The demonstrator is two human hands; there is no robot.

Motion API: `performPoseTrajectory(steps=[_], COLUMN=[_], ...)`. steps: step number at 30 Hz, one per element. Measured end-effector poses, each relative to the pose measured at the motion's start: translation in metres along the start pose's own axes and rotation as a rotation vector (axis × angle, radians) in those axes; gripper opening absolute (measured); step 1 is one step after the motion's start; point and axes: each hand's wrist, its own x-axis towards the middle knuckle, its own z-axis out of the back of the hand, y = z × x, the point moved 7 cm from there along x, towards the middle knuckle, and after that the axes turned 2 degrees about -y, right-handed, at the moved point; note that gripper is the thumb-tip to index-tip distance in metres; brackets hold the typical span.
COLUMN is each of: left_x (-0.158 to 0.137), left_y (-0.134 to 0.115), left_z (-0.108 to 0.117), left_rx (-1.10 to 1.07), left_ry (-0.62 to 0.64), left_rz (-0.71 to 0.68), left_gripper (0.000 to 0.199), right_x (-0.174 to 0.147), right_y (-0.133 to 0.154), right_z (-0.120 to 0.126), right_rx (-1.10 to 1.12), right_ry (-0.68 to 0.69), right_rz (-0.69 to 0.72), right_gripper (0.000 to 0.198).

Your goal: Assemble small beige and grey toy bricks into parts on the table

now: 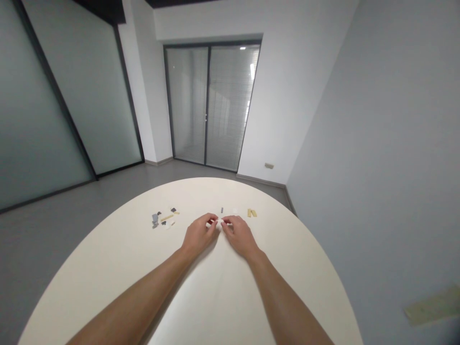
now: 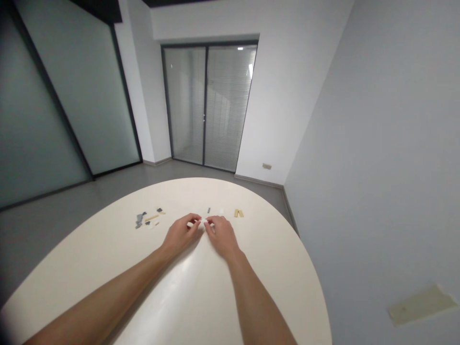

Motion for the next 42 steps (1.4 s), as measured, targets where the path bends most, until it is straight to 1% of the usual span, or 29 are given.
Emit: performPoseTrajectory(steps=[15,22,31,42], left_x=[0.0018,0.0013,0.0014,0.0017], left_y=[0.0076,0.0028,0.0019,0.0022], left_z=[-0.0037,-0.0019,-0.0017,-0.0022], left_rx=[0.005,0.001,0.003,-0.011], left_ry=[-0.006,0.018,0.018,0.019], left_rz=[-0.025,-0.017,-0.007,-0.023], left_gripper=[0.028,0.026,0.025,0.025], right_x=[0.0001,-0.0006,0.0007,0.0012], right_y=[0.0013,0.0005,0.0007,0.003], right_z=[0.0001,-0.0005,0.0002,0.0047], right_rx=[-0.036,-0.039,-0.052,-0.061], right_ry=[-0.001,0.015,0.027,-0.002], right_rz=[-0.009,-0.006,-0.022,-0.023], right_gripper=[0.012,0.014,0.015,0.01])
